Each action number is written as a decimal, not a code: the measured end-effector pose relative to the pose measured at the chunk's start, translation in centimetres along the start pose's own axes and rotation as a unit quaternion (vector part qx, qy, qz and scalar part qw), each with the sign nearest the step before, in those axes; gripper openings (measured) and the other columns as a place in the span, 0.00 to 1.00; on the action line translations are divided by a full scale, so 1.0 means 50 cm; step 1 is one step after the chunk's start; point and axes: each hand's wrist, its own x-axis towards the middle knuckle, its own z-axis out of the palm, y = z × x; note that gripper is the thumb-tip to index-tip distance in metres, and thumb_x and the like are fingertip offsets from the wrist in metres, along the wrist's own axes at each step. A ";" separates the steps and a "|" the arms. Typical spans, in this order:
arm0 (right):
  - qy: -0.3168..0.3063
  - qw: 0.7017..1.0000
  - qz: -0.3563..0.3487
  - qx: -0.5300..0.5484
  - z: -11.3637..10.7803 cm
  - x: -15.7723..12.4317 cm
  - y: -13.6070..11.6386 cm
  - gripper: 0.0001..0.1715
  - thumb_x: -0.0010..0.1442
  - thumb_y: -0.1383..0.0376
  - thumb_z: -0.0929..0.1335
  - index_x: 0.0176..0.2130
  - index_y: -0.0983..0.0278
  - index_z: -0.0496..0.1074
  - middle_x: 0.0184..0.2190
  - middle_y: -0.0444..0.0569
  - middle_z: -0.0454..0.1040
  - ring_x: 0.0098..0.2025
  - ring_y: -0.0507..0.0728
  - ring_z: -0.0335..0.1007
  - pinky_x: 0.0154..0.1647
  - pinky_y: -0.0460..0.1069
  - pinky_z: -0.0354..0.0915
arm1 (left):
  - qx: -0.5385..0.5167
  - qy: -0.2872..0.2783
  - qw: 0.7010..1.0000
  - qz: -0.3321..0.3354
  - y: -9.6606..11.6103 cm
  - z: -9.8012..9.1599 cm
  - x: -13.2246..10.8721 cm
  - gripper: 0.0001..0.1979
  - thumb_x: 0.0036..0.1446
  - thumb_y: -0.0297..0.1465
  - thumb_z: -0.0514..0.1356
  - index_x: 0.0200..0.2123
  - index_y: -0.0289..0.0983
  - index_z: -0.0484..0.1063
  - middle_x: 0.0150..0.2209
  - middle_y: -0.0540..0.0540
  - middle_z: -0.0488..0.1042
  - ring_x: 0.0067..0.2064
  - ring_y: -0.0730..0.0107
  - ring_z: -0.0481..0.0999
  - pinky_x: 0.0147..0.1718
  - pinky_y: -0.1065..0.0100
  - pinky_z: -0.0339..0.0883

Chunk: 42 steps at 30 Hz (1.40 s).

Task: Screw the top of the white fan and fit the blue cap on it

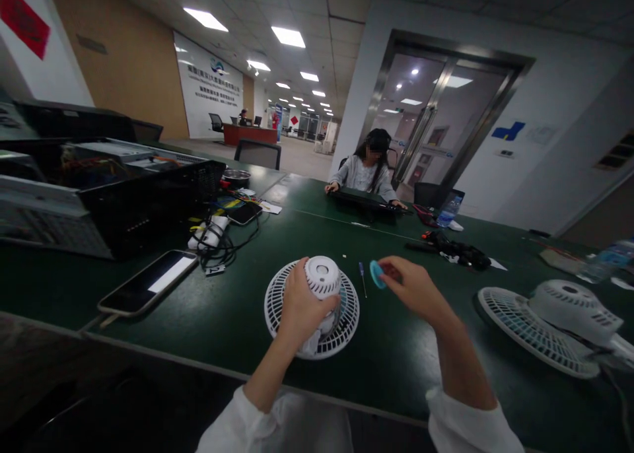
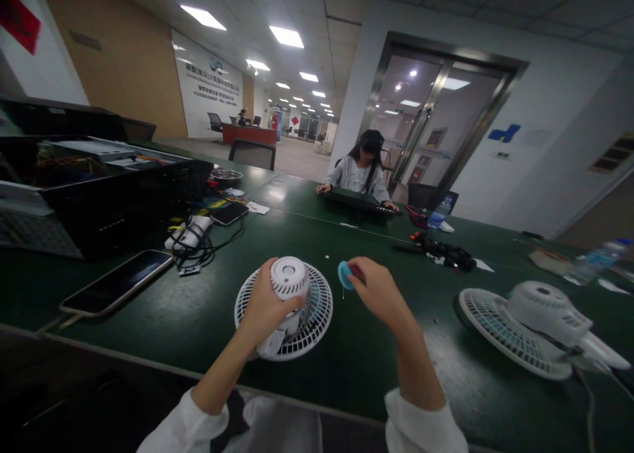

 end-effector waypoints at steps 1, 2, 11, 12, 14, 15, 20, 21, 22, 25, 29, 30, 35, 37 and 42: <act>0.012 0.998 -0.064 0.027 -0.019 0.019 -0.032 0.09 0.58 0.68 0.64 0.40 0.64 0.70 0.38 0.49 0.75 0.39 0.54 0.71 0.42 0.49 0.65 | -0.001 0.000 1.000 0.002 0.000 0.000 0.000 0.39 0.40 0.32 0.66 0.56 0.37 0.53 0.55 0.40 0.62 0.58 0.53 0.60 0.58 0.51 0.53; 0.015 0.992 -0.118 0.049 -0.035 0.035 -0.064 0.09 0.57 0.69 0.65 0.40 0.64 0.71 0.37 0.49 0.75 0.38 0.54 0.70 0.42 0.48 0.65 | -0.003 0.000 1.000 0.004 0.001 0.000 -0.001 0.39 0.40 0.31 0.66 0.56 0.37 0.53 0.55 0.40 0.61 0.58 0.53 0.60 0.58 0.52 0.52; -0.074 0.964 -0.253 0.027 0.005 0.111 -0.181 0.12 0.56 0.76 0.64 0.38 0.67 0.74 0.38 0.50 0.74 0.41 0.54 0.69 0.45 0.49 0.63 | -0.040 0.005 0.999 0.008 0.005 0.003 -0.001 0.36 0.39 0.28 0.65 0.54 0.39 0.55 0.52 0.43 0.64 0.56 0.56 0.63 0.55 0.54 0.55; -0.082 0.966 -0.246 0.015 0.012 0.113 -0.181 0.13 0.56 0.77 0.64 0.38 0.67 0.74 0.38 0.50 0.74 0.41 0.54 0.69 0.46 0.50 0.62 | -0.043 0.005 0.999 0.006 0.004 0.004 -0.001 0.36 0.40 0.28 0.65 0.54 0.39 0.55 0.52 0.43 0.64 0.55 0.56 0.64 0.55 0.54 0.56; -0.086 0.968 -0.236 0.000 0.016 0.112 -0.178 0.14 0.56 0.77 0.63 0.39 0.66 0.74 0.39 0.50 0.73 0.43 0.55 0.68 0.47 0.50 0.61 | -0.044 0.006 0.999 0.007 0.000 0.004 -0.002 0.36 0.39 0.29 0.65 0.54 0.39 0.55 0.52 0.43 0.64 0.55 0.56 0.64 0.55 0.53 0.56; -0.087 0.969 -0.232 -0.004 0.015 0.110 -0.177 0.15 0.56 0.77 0.63 0.39 0.66 0.74 0.39 0.50 0.73 0.43 0.55 0.67 0.47 0.50 0.61 | -0.043 0.007 0.999 0.008 -0.001 0.005 -0.002 0.36 0.39 0.29 0.65 0.54 0.40 0.56 0.52 0.43 0.63 0.56 0.55 0.64 0.55 0.53 0.55; -0.103 0.969 -0.225 -0.012 0.003 0.098 -0.174 0.14 0.57 0.77 0.63 0.39 0.66 0.74 0.38 0.50 0.73 0.42 0.55 0.67 0.46 0.49 0.61 | -0.043 0.011 0.999 0.010 -0.008 0.007 -0.002 0.36 0.39 0.29 0.65 0.54 0.39 0.56 0.53 0.42 0.63 0.56 0.55 0.63 0.56 0.51 0.55; -0.106 0.968 -0.229 -0.013 0.002 0.098 -0.174 0.14 0.57 0.77 0.63 0.39 0.66 0.74 0.38 0.50 0.73 0.42 0.55 0.67 0.46 0.49 0.61 | -0.043 0.014 0.999 0.010 -0.008 0.007 -0.002 0.36 0.39 0.29 0.65 0.53 0.39 0.56 0.53 0.42 0.63 0.56 0.55 0.63 0.56 0.51 0.55; -0.106 0.967 -0.233 -0.015 0.003 0.097 -0.173 0.14 0.57 0.77 0.63 0.38 0.66 0.74 0.38 0.50 0.73 0.42 0.54 0.67 0.46 0.49 0.61 | -0.042 0.015 0.999 0.011 -0.007 0.007 -0.002 0.36 0.38 0.29 0.65 0.53 0.39 0.56 0.52 0.43 0.63 0.56 0.56 0.63 0.56 0.51 0.55; -0.102 0.967 -0.234 -0.021 0.006 0.099 -0.173 0.14 0.57 0.77 0.63 0.38 0.66 0.74 0.38 0.50 0.73 0.42 0.54 0.67 0.45 0.49 0.61 | -0.040 0.008 0.999 0.005 -0.003 0.006 -0.001 0.37 0.38 0.29 0.65 0.53 0.39 0.56 0.52 0.43 0.64 0.56 0.56 0.63 0.56 0.52 0.55; -0.084 0.969 -0.233 -0.010 0.008 0.099 -0.174 0.13 0.57 0.77 0.63 0.38 0.66 0.74 0.37 0.50 0.73 0.42 0.54 0.67 0.45 0.49 0.61 | -0.036 0.006 0.999 -0.003 0.004 0.003 -0.001 0.37 0.38 0.28 0.66 0.54 0.38 0.56 0.53 0.42 0.63 0.56 0.55 0.62 0.57 0.52 0.54; -0.082 0.968 -0.237 -0.006 0.008 0.099 -0.175 0.13 0.57 0.77 0.63 0.38 0.66 0.74 0.37 0.49 0.73 0.42 0.54 0.67 0.44 0.49 0.61 | -0.036 0.008 0.999 -0.002 0.004 0.003 -0.001 0.37 0.38 0.28 0.66 0.54 0.38 0.56 0.52 0.42 0.63 0.56 0.55 0.63 0.57 0.52 0.54; -0.088 0.965 -0.245 -0.017 0.010 0.096 -0.182 0.14 0.57 0.77 0.63 0.38 0.65 0.74 0.37 0.49 0.73 0.42 0.54 0.68 0.45 0.49 0.62 | -0.042 0.006 0.999 0.005 0.003 0.003 -0.002 0.36 0.38 0.28 0.66 0.53 0.39 0.56 0.52 0.43 0.63 0.56 0.56 0.63 0.57 0.52 0.54; -0.087 0.966 -0.242 -0.022 0.011 0.095 -0.184 0.15 0.56 0.77 0.63 0.39 0.65 0.74 0.38 0.50 0.73 0.42 0.55 0.68 0.45 0.50 0.62 | -0.043 0.004 0.999 0.005 0.002 0.003 -0.001 0.36 0.38 0.28 0.66 0.53 0.39 0.56 0.52 0.43 0.63 0.56 0.56 0.63 0.56 0.52 0.55; -0.086 0.966 -0.243 -0.023 0.012 0.093 -0.187 0.15 0.56 0.78 0.63 0.39 0.65 0.74 0.38 0.51 0.74 0.43 0.55 0.68 0.46 0.51 0.63 | -0.042 0.012 0.999 0.007 0.005 0.003 -0.001 0.36 0.38 0.28 0.66 0.52 0.39 0.57 0.52 0.43 0.63 0.56 0.55 0.63 0.56 0.52 0.54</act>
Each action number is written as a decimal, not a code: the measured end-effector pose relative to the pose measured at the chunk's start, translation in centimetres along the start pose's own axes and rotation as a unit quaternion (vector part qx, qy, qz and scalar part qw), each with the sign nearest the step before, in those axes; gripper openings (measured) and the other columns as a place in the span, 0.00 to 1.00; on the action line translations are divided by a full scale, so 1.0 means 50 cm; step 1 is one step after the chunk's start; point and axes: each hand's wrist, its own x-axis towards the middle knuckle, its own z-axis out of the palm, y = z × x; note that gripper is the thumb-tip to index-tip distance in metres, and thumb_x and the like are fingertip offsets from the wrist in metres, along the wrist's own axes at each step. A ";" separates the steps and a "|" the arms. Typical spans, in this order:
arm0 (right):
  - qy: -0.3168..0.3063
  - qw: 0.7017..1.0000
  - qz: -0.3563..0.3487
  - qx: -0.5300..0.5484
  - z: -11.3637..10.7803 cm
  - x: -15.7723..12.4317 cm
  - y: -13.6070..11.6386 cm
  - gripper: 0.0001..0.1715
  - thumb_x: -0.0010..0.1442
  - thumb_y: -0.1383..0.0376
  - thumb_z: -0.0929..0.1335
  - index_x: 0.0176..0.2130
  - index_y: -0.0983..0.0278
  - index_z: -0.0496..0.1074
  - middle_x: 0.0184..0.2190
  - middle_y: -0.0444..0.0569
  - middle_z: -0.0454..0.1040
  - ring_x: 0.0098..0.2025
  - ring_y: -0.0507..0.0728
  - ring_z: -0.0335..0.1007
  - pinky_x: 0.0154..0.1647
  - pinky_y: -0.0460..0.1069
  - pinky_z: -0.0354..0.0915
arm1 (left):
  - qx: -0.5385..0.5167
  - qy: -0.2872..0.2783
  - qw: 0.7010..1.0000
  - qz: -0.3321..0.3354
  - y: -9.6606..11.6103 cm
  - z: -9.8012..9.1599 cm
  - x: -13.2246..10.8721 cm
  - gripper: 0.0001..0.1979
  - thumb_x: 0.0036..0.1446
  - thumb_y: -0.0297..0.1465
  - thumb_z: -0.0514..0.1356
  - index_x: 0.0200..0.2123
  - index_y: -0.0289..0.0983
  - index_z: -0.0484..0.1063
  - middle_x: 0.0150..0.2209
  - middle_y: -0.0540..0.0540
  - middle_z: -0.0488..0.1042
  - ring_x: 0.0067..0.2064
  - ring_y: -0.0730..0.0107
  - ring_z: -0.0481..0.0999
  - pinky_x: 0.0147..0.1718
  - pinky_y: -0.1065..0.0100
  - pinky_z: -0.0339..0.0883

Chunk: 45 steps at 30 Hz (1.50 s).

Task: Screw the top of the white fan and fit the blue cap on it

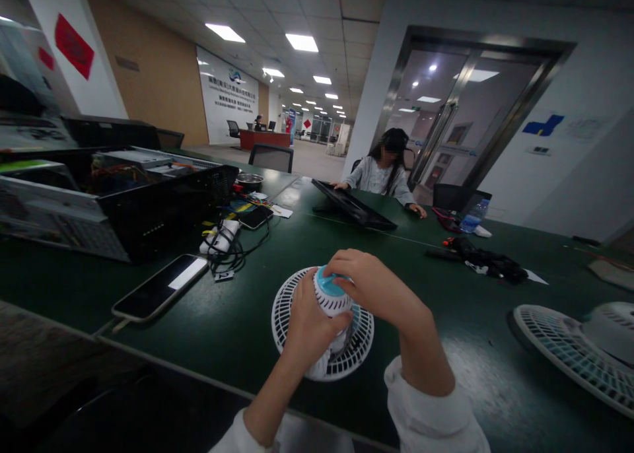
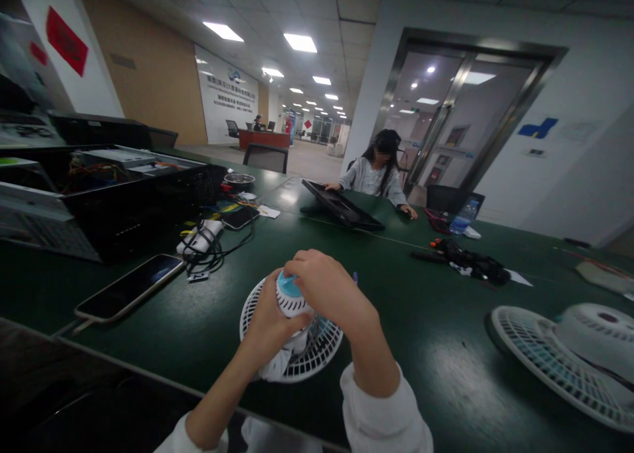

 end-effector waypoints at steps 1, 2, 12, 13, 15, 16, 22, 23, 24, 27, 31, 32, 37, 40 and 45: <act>0.002 1.000 0.001 0.001 0.000 0.000 0.000 0.15 0.56 0.78 0.63 0.39 0.65 0.74 0.38 0.51 0.74 0.43 0.55 0.69 0.46 0.51 0.63 | 0.000 0.000 1.000 0.001 0.001 0.000 0.000 0.36 0.38 0.28 0.66 0.52 0.39 0.57 0.52 0.43 0.63 0.56 0.55 0.63 0.56 0.52 0.55; 0.002 1.000 0.002 0.000 0.000 0.000 -0.001 0.15 0.56 0.78 0.63 0.39 0.65 0.74 0.38 0.51 0.74 0.43 0.55 0.69 0.46 0.51 0.64 | 0.000 -0.001 1.000 0.001 0.001 0.000 0.000 0.36 0.38 0.28 0.66 0.52 0.39 0.57 0.52 0.43 0.63 0.56 0.55 0.63 0.56 0.52 0.55; 0.008 0.999 -0.009 -0.032 0.005 -0.002 -0.003 0.14 0.56 0.78 0.63 0.38 0.66 0.74 0.38 0.51 0.74 0.42 0.56 0.68 0.44 0.51 0.63 | -0.007 0.004 1.000 0.006 -0.005 0.002 0.000 0.36 0.38 0.28 0.66 0.52 0.39 0.57 0.52 0.42 0.64 0.55 0.55 0.64 0.56 0.51 0.55; 0.008 1.000 -0.006 -0.025 0.005 -0.002 -0.002 0.14 0.56 0.78 0.63 0.38 0.66 0.74 0.37 0.51 0.74 0.42 0.56 0.68 0.44 0.51 0.63 | -0.007 0.003 1.000 0.005 -0.005 0.002 0.000 0.36 0.38 0.28 0.66 0.52 0.39 0.57 0.52 0.43 0.64 0.56 0.55 0.63 0.56 0.51 0.55; 0.007 1.000 0.003 -0.013 0.004 -0.002 -0.002 0.14 0.56 0.78 0.64 0.38 0.66 0.74 0.37 0.51 0.74 0.42 0.55 0.68 0.45 0.51 0.63 | -0.009 0.001 1.000 0.005 -0.005 0.002 0.000 0.37 0.38 0.28 0.66 0.53 0.39 0.57 0.51 0.43 0.64 0.56 0.55 0.64 0.56 0.51 0.55; 0.005 1.000 0.006 -0.011 0.004 -0.001 -0.003 0.14 0.56 0.78 0.63 0.38 0.66 0.74 0.37 0.50 0.74 0.42 0.55 0.68 0.45 0.51 0.63 | -0.011 0.002 1.000 0.007 -0.006 0.002 0.000 0.37 0.38 0.28 0.67 0.53 0.39 0.57 0.51 0.43 0.64 0.55 0.55 0.64 0.56 0.51 0.55; -0.010 1.000 0.014 -0.020 0.001 0.003 -0.008 0.11 0.57 0.75 0.64 0.37 0.66 0.74 0.37 0.50 0.73 0.42 0.55 0.68 0.45 0.51 0.63 | -0.008 0.000 1.000 0.009 -0.005 0.001 -0.001 0.37 0.38 0.28 0.67 0.53 0.39 0.57 0.52 0.43 0.64 0.56 0.55 0.63 0.56 0.51 0.55; -0.010 1.000 0.015 -0.020 0.001 0.003 -0.010 0.09 0.58 0.75 0.65 0.37 0.67 0.74 0.37 0.50 0.73 0.42 0.55 0.68 0.45 0.51 0.62 | -0.005 -0.003 1.000 0.008 -0.004 0.000 -0.001 0.37 0.38 0.28 0.67 0.53 0.39 0.57 0.53 0.43 0.64 0.56 0.55 0.63 0.56 0.52 0.55; -0.008 1.000 0.017 -0.021 0.002 0.003 -0.011 0.08 0.58 0.74 0.65 0.37 0.67 0.74 0.36 0.50 0.73 0.41 0.55 0.68 0.45 0.50 0.62 | -0.002 -0.005 1.000 0.008 -0.003 0.000 -0.001 0.37 0.38 0.28 0.67 0.54 0.39 0.56 0.53 0.43 0.63 0.57 0.56 0.63 0.56 0.52 0.55; -0.007 0.999 0.029 -0.033 0.003 0.003 -0.015 0.07 0.59 0.72 0.65 0.37 0.67 0.73 0.36 0.50 0.72 0.41 0.55 0.67 0.43 0.50 0.62 | -0.001 -0.008 1.000 0.006 -0.002 -0.001 -0.001 0.37 0.38 0.28 0.66 0.54 0.39 0.56 0.52 0.43 0.64 0.57 0.56 0.63 0.56 0.53 0.56; -0.006 0.998 0.036 -0.050 0.003 0.005 -0.019 0.05 0.59 0.70 0.65 0.36 0.67 0.72 0.35 0.50 0.72 0.40 0.55 0.67 0.40 0.50 0.61 | 0.000 -0.007 1.000 0.008 -0.002 0.000 -0.001 0.38 0.38 0.28 0.66 0.54 0.39 0.56 0.53 0.42 0.63 0.57 0.56 0.62 0.57 0.53 0.54; -0.005 0.998 0.036 -0.053 0.003 0.006 -0.020 0.05 0.59 0.70 0.65 0.36 0.67 0.72 0.35 0.50 0.72 0.39 0.55 0.67 0.40 0.49 0.61 | 0.000 -0.008 1.000 0.010 -0.003 0.000 -0.001 0.38 0.39 0.28 0.66 0.54 0.39 0.56 0.53 0.42 0.63 0.57 0.56 0.62 0.57 0.53 0.54; -0.008 0.996 0.056 -0.073 0.002 0.009 -0.025 0.06 0.60 0.68 0.65 0.36 0.67 0.72 0.35 0.50 0.72 0.38 0.55 0.67 0.39 0.49 0.60 | -0.003 -0.009 1.000 0.012 -0.004 0.001 -0.002 0.37 0.39 0.28 0.66 0.54 0.39 0.56 0.52 0.43 0.63 0.56 0.55 0.63 0.56 0.52 0.55; -0.009 0.993 0.079 -0.087 0.000 0.008 -0.033 0.07 0.60 0.67 0.65 0.37 0.67 0.72 0.36 0.50 0.73 0.39 0.56 0.68 0.39 0.49 0.60 | -0.007 -0.008 1.000 0.014 -0.005 0.002 -0.001 0.37 0.39 0.28 0.66 0.54 0.40 0.56 0.52 0.43 0.64 0.56 0.55 0.63 0.56 0.52 0.55; -0.010 0.989 0.110 -0.093 -0.003 0.005 -0.042 0.09 0.61 0.65 0.64 0.39 0.66 0.72 0.38 0.50 0.73 0.41 0.56 0.68 0.40 0.49 0.61 | -0.007 0.000 1.000 0.008 -0.001 0.003 0.000 0.36 0.38 0.28 0.66 0.53 0.39 0.57 0.52 0.43 0.64 0.56 0.55 0.64 0.55 0.52 0.56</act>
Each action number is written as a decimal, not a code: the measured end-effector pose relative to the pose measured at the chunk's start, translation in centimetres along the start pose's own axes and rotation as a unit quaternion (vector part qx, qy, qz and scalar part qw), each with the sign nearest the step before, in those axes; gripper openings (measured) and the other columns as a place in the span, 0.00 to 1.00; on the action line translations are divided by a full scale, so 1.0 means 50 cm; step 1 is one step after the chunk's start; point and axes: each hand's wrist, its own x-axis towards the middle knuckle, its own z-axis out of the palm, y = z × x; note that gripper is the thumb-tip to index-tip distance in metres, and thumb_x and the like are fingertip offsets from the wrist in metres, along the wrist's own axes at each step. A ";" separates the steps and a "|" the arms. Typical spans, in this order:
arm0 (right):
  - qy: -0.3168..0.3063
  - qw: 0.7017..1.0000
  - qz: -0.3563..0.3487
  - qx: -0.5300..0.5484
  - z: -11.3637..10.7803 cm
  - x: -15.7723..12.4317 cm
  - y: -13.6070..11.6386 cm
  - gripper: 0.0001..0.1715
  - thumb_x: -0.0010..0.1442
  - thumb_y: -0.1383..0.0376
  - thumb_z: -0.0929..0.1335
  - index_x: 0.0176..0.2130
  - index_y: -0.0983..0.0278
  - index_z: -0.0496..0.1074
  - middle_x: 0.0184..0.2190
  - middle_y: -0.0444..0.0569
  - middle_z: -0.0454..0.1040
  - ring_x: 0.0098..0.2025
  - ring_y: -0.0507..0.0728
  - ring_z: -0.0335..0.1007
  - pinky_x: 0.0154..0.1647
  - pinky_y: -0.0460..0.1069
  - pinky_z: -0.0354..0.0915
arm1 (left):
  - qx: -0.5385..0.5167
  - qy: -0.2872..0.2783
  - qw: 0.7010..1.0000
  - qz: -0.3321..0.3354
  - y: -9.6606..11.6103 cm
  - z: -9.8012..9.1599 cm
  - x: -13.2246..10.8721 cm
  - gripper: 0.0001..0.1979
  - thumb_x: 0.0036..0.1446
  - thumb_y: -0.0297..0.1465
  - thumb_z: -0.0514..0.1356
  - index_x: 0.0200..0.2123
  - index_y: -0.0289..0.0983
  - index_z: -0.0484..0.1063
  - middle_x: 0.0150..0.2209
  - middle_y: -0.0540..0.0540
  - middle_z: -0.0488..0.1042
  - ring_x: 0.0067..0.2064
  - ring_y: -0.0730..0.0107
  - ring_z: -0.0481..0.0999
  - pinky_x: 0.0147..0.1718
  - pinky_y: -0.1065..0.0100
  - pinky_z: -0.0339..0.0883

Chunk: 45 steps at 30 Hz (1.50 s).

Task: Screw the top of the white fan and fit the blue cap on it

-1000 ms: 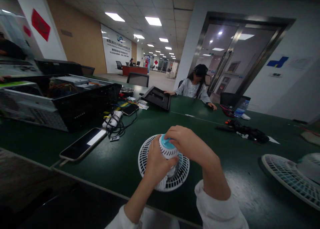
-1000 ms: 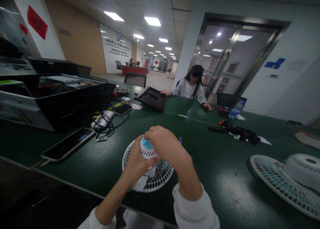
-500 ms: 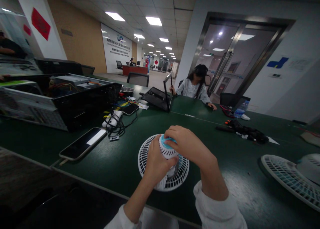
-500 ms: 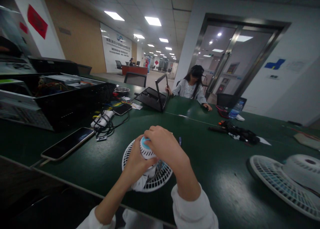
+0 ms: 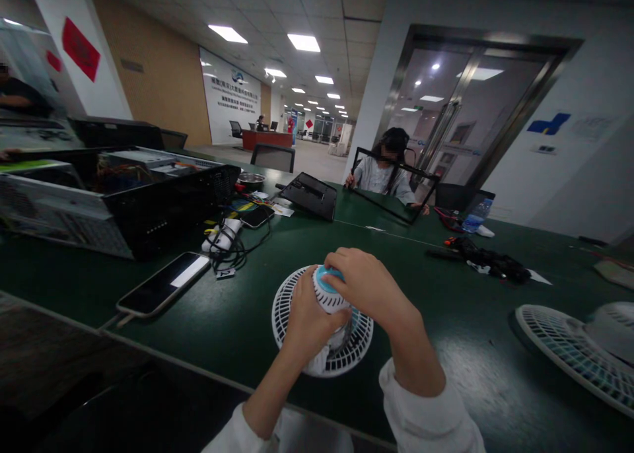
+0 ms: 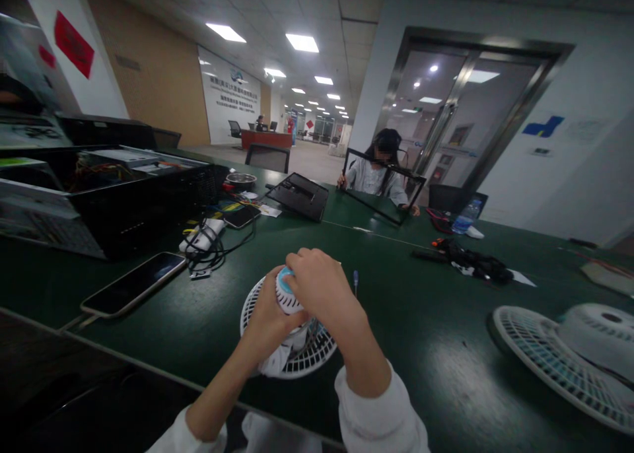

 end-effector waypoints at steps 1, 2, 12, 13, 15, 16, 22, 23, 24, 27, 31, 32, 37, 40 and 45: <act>-0.001 1.000 0.010 0.000 0.000 -0.001 0.000 0.09 0.61 0.64 0.64 0.39 0.66 0.72 0.38 0.51 0.73 0.41 0.57 0.69 0.40 0.49 0.61 | -0.002 -0.001 1.000 0.001 0.001 0.000 0.000 0.36 0.38 0.27 0.66 0.52 0.39 0.57 0.51 0.43 0.64 0.56 0.55 0.64 0.55 0.52 0.56; -0.001 1.000 0.020 -0.001 0.001 -0.001 0.001 0.10 0.61 0.63 0.64 0.40 0.66 0.72 0.38 0.51 0.73 0.42 0.57 0.69 0.39 0.49 0.61 | -0.003 -0.003 1.000 -0.001 0.002 -0.001 0.000 0.36 0.38 0.27 0.66 0.52 0.39 0.57 0.51 0.43 0.64 0.56 0.55 0.64 0.55 0.52 0.56; 0.019 0.998 0.060 -0.018 -0.007 -0.005 -0.009 0.13 0.60 0.62 0.64 0.43 0.67 0.66 0.38 0.54 0.75 0.40 0.60 0.73 0.35 0.50 0.63 | -0.007 -0.009 1.000 -0.010 0.003 -0.005 -0.002 0.37 0.39 0.29 0.66 0.53 0.39 0.56 0.53 0.42 0.64 0.57 0.54 0.63 0.56 0.51 0.56; 0.021 0.997 0.066 -0.023 -0.008 -0.006 -0.012 0.14 0.60 0.62 0.64 0.44 0.67 0.65 0.37 0.55 0.75 0.40 0.61 0.73 0.35 0.50 0.63 | -0.008 -0.007 1.000 -0.007 0.002 -0.004 -0.002 0.37 0.39 0.30 0.66 0.53 0.39 0.56 0.53 0.41 0.64 0.57 0.54 0.63 0.56 0.50 0.55; 0.023 0.996 0.080 -0.033 -0.008 -0.005 -0.017 0.18 0.60 0.61 0.65 0.47 0.67 0.63 0.37 0.56 0.76 0.39 0.62 0.74 0.34 0.50 0.64 | -0.005 -0.002 1.000 -0.005 0.001 -0.003 -0.002 0.37 0.39 0.30 0.66 0.53 0.38 0.56 0.54 0.41 0.63 0.57 0.54 0.62 0.56 0.51 0.55; 0.024 0.995 0.086 -0.040 -0.006 -0.004 -0.020 0.19 0.60 0.61 0.64 0.49 0.67 0.62 0.37 0.57 0.76 0.39 0.62 0.74 0.34 0.50 0.65 | -0.003 0.001 1.000 -0.003 0.001 -0.003 -0.002 0.37 0.38 0.30 0.66 0.53 0.38 0.56 0.54 0.41 0.63 0.58 0.54 0.62 0.57 0.51 0.54; 0.028 0.989 0.125 -0.073 0.022 0.015 -0.039 0.21 0.62 0.68 0.59 0.54 0.69 0.58 0.31 0.59 0.77 0.34 0.63 0.76 0.30 0.51 0.66 | -0.021 -0.003 1.000 0.006 0.004 -0.003 -0.002 0.37 0.38 0.29 0.66 0.53 0.39 0.56 0.53 0.42 0.65 0.56 0.55 0.64 0.55 0.53 0.56; 0.029 0.988 0.132 -0.074 0.025 0.017 -0.042 0.21 0.61 0.69 0.58 0.54 0.69 0.58 0.31 0.59 0.77 0.34 0.63 0.76 0.29 0.51 0.66 | -0.024 -0.005 1.000 0.007 0.003 -0.002 -0.002 0.37 0.38 0.29 0.66 0.53 0.39 0.56 0.53 0.42 0.65 0.56 0.56 0.64 0.55 0.53 0.56; 0.030 0.987 0.140 -0.074 0.027 0.019 -0.044 0.21 0.61 0.70 0.58 0.54 0.70 0.58 0.31 0.60 0.77 0.34 0.63 0.76 0.29 0.51 0.66 | -0.025 -0.006 1.000 0.008 0.002 -0.001 -0.001 0.37 0.38 0.29 0.67 0.53 0.39 0.56 0.53 0.42 0.65 0.56 0.56 0.64 0.56 0.53 0.56; 0.024 0.985 0.163 -0.060 0.023 0.019 -0.044 0.18 0.63 0.68 0.58 0.52 0.69 0.60 0.33 0.60 0.76 0.36 0.63 0.76 0.31 0.52 0.66 | -0.023 -0.003 1.000 0.013 -0.001 0.001 0.000 0.37 0.38 0.29 0.66 0.53 0.38 0.56 0.53 0.41 0.65 0.57 0.56 0.63 0.57 0.53 0.55; 0.026 0.995 0.098 -0.025 0.006 0.004 -0.021 0.14 0.64 0.64 0.59 0.46 0.66 0.67 0.35 0.57 0.75 0.38 0.61 0.74 0.36 0.52 0.65 | -0.012 0.003 1.000 0.010 -0.002 0.001 0.000 0.36 0.38 0.29 0.66 0.52 0.38 0.57 0.52 0.42 0.65 0.56 0.55 0.64 0.56 0.51 0.55; 0.025 0.998 0.059 -0.008 0.001 -0.001 -0.012 0.13 0.64 0.66 0.59 0.46 0.66 0.68 0.37 0.55 0.75 0.40 0.59 0.73 0.38 0.51 0.65 | -0.009 0.003 1.000 0.009 -0.002 0.001 0.000 0.36 0.38 0.29 0.66 0.52 0.38 0.57 0.52 0.42 0.65 0.56 0.55 0.64 0.56 0.51 0.55; -0.005 0.996 -0.055 0.076 -0.013 -0.029 0.026 0.18 0.58 0.75 0.61 0.45 0.65 0.72 0.43 0.53 0.71 0.46 0.55 0.67 0.47 0.50 0.62 | 0.002 -0.003 1.000 0.007 -0.002 -0.001 -0.002 0.36 0.39 0.29 0.66 0.53 0.39 0.57 0.52 0.42 0.64 0.56 0.54 0.64 0.56 0.51 0.55; -0.003 0.992 -0.082 0.092 -0.011 -0.033 0.033 0.20 0.56 0.78 0.61 0.45 0.65 0.72 0.46 0.53 0.71 0.49 0.56 0.65 0.51 0.52 0.60 | 0.006 -0.006 1.000 0.010 -0.002 -0.001 -0.002 0.36 0.39 0.29 0.66 0.53 0.39 0.56 0.52 0.43 0.64 0.56 0.55 0.63 0.56 0.51 0.55; -0.018 0.990 -0.095 0.099 -0.002 -0.024 0.034 0.19 0.56 0.77 0.61 0.45 0.66 0.72 0.48 0.52 0.71 0.51 0.57 0.65 0.53 0.53 0.60 | -0.001 -0.005 1.000 0.008 -0.003 -0.003 -0.002 0.36 0.40 0.29 0.66 0.53 0.39 0.56 0.53 0.42 0.63 0.57 0.55 0.63 0.57 0.51 0.54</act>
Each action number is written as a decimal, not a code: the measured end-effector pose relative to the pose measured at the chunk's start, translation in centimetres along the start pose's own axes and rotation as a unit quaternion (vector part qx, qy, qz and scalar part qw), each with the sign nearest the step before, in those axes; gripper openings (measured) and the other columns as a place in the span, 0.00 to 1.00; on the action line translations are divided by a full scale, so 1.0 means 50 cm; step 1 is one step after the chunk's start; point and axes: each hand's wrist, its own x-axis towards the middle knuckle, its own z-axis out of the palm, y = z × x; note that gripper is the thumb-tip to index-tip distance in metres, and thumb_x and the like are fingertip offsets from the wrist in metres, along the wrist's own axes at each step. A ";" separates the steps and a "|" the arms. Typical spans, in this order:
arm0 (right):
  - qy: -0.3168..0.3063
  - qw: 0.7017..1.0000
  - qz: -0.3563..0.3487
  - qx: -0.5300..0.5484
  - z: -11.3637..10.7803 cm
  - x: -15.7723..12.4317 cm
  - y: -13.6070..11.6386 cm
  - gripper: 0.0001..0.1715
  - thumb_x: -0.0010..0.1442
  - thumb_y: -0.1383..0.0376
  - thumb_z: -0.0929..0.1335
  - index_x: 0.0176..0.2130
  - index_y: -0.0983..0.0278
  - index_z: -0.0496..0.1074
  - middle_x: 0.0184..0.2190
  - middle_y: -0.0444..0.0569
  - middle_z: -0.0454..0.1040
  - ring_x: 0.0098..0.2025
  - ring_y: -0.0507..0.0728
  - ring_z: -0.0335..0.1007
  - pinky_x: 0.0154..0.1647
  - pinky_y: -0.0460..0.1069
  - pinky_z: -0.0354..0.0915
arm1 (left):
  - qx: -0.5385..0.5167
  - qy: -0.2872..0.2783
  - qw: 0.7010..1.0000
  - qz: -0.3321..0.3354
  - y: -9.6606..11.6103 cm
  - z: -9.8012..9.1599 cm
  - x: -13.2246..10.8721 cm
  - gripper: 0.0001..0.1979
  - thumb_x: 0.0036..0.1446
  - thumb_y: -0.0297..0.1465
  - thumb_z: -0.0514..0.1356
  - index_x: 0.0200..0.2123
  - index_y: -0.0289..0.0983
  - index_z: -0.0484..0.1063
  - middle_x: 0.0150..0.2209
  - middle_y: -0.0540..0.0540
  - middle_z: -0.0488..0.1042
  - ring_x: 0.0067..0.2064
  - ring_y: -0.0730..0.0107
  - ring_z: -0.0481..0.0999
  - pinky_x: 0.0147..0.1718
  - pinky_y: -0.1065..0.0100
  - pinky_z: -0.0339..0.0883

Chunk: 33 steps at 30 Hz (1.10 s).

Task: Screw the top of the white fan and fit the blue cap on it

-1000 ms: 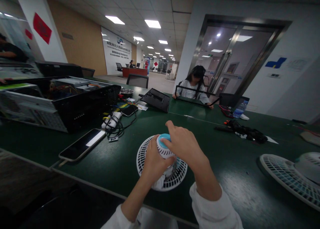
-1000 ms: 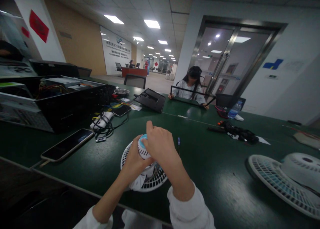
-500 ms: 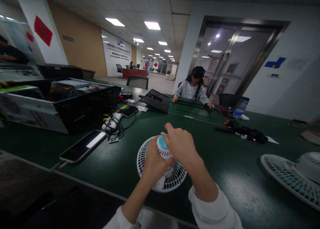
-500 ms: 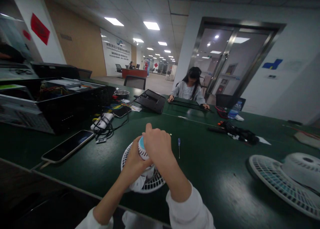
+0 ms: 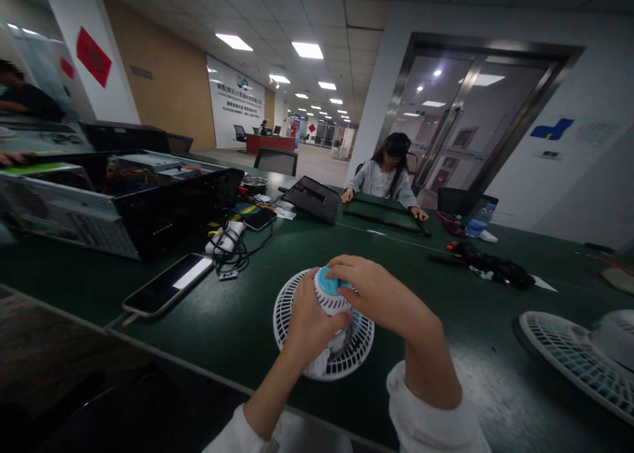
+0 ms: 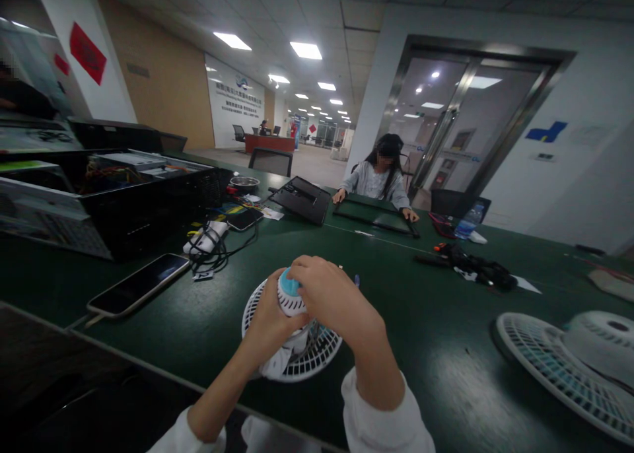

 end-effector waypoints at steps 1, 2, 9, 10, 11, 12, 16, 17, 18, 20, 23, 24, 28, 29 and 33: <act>0.001 1.000 0.002 0.003 0.000 0.001 0.001 0.18 0.56 0.76 0.61 0.44 0.66 0.72 0.48 0.52 0.71 0.51 0.57 0.66 0.53 0.53 0.60 | 0.000 0.000 1.000 0.002 0.000 0.000 0.000 0.36 0.40 0.29 0.66 0.53 0.39 0.56 0.53 0.42 0.63 0.57 0.55 0.63 0.57 0.52 0.54; 0.003 1.000 0.002 0.006 -0.001 0.003 0.002 0.18 0.56 0.76 0.62 0.44 0.66 0.72 0.48 0.52 0.71 0.51 0.57 0.66 0.53 0.53 0.60 | 0.001 -0.001 1.000 0.002 0.000 0.000 0.000 0.36 0.40 0.29 0.66 0.53 0.39 0.56 0.53 0.42 0.63 0.57 0.55 0.63 0.56 0.52 0.54; 0.012 0.999 -0.009 0.038 -0.006 0.005 0.007 0.15 0.55 0.77 0.63 0.41 0.66 0.72 0.42 0.50 0.72 0.44 0.54 0.68 0.47 0.49 0.62 | -0.001 0.005 1.000 0.001 0.001 0.000 0.000 0.36 0.39 0.28 0.66 0.53 0.39 0.57 0.51 0.43 0.65 0.55 0.56 0.64 0.55 0.52 0.56; 0.011 0.999 -0.009 0.039 -0.006 0.005 0.006 0.15 0.55 0.77 0.63 0.41 0.67 0.72 0.42 0.50 0.72 0.43 0.53 0.68 0.46 0.48 0.62 | -0.001 0.005 1.000 0.001 0.001 0.000 0.000 0.36 0.39 0.28 0.66 0.53 0.39 0.57 0.51 0.43 0.65 0.55 0.56 0.64 0.55 0.52 0.56; 0.011 0.999 -0.008 0.039 -0.006 0.006 0.007 0.14 0.55 0.77 0.63 0.41 0.67 0.72 0.42 0.50 0.72 0.41 0.53 0.68 0.44 0.48 0.62 | 0.000 0.005 1.000 0.001 0.001 0.000 0.000 0.36 0.39 0.28 0.66 0.53 0.39 0.57 0.52 0.43 0.65 0.55 0.56 0.64 0.55 0.52 0.55; 0.011 0.999 -0.007 0.041 -0.006 0.006 0.007 0.14 0.55 0.77 0.64 0.40 0.67 0.72 0.41 0.49 0.72 0.40 0.52 0.68 0.43 0.47 0.62 | 0.002 0.004 1.000 0.001 0.001 -0.001 0.000 0.36 0.39 0.28 0.66 0.53 0.39 0.57 0.52 0.43 0.64 0.55 0.56 0.64 0.56 0.53 0.55; 0.016 0.999 -0.001 0.048 -0.003 0.015 0.017 0.09 0.56 0.72 0.66 0.40 0.66 0.72 0.40 0.48 0.72 0.37 0.51 0.67 0.40 0.47 0.61 | 0.007 -0.010 1.000 -0.005 0.004 -0.004 0.001 0.36 0.41 0.29 0.65 0.54 0.39 0.56 0.53 0.43 0.63 0.56 0.57 0.63 0.56 0.53 0.55; 0.018 0.999 0.004 0.045 -0.002 0.019 0.020 0.08 0.57 0.70 0.67 0.39 0.66 0.72 0.38 0.48 0.72 0.36 0.51 0.67 0.39 0.47 0.60 | 0.006 -0.012 1.000 -0.008 0.005 -0.005 0.001 0.36 0.40 0.29 0.65 0.54 0.39 0.56 0.53 0.42 0.63 0.56 0.56 0.63 0.56 0.53 0.56; 0.018 0.999 0.011 0.040 0.000 0.024 0.023 0.07 0.57 0.69 0.67 0.38 0.66 0.72 0.37 0.48 0.72 0.36 0.51 0.67 0.39 0.47 0.60 | 0.005 -0.012 1.000 -0.012 0.005 -0.005 0.001 0.36 0.40 0.29 0.65 0.53 0.39 0.56 0.53 0.42 0.63 0.57 0.56 0.62 0.56 0.53 0.56; 0.018 0.999 0.028 0.023 0.003 0.031 0.024 0.07 0.58 0.66 0.67 0.38 0.66 0.72 0.35 0.48 0.72 0.35 0.52 0.67 0.37 0.47 0.59 | 0.003 -0.011 1.000 -0.013 0.003 -0.005 0.000 0.37 0.39 0.28 0.66 0.53 0.39 0.55 0.54 0.42 0.62 0.57 0.56 0.62 0.56 0.53 0.56; 0.023 0.997 0.070 -0.018 0.006 0.035 0.012 0.11 0.59 0.64 0.66 0.42 0.67 0.70 0.35 0.49 0.73 0.35 0.54 0.68 0.36 0.48 0.59 | 0.003 -0.008 1.000 -0.008 -0.001 -0.004 -0.001 0.37 0.40 0.29 0.66 0.54 0.40 0.55 0.54 0.43 0.62 0.57 0.57 0.62 0.57 0.53 0.55; 0.026 0.995 0.091 -0.038 0.008 0.035 0.004 0.13 0.59 0.64 0.65 0.43 0.67 0.69 0.35 0.50 0.74 0.35 0.55 0.69 0.36 0.48 0.60 | 0.002 -0.008 1.000 -0.007 -0.001 -0.003 -0.002 0.37 0.40 0.29 0.66 0.54 0.40 0.55 0.54 0.43 0.62 0.57 0.57 0.62 0.57 0.53 0.54; 0.020 0.979 0.166 -0.118 0.021 0.043 -0.030 0.16 0.61 0.65 0.61 0.49 0.67 0.64 0.35 0.54 0.76 0.36 0.60 0.74 0.34 0.50 0.62 | -0.004 -0.003 1.000 -0.009 0.003 0.000 -0.002 0.36 0.39 0.28 0.66 0.53 0.39 0.56 0.52 0.43 0.64 0.56 0.56 0.63 0.56 0.53 0.55; 0.020 0.974 0.183 -0.135 0.025 0.047 -0.037 0.16 0.62 0.67 0.60 0.49 0.67 0.63 0.34 0.55 0.76 0.36 0.60 0.74 0.33 0.50 0.63 | -0.006 -0.002 1.000 -0.007 0.005 0.000 -0.001 0.36 0.39 0.29 0.66 0.53 0.39 0.56 0.52 0.43 0.64 0.56 0.56 0.63 0.56 0.53 0.55; 0.025 0.968 0.206 -0.141 0.027 0.050 -0.045 0.14 0.65 0.66 0.57 0.48 0.66 0.63 0.34 0.57 0.76 0.35 0.61 0.75 0.32 0.50 0.63 | -0.008 0.003 1.000 0.000 0.007 -0.001 0.000 0.36 0.39 0.29 0.66 0.52 0.39 0.56 0.52 0.42 0.64 0.56 0.56 0.64 0.56 0.53 0.55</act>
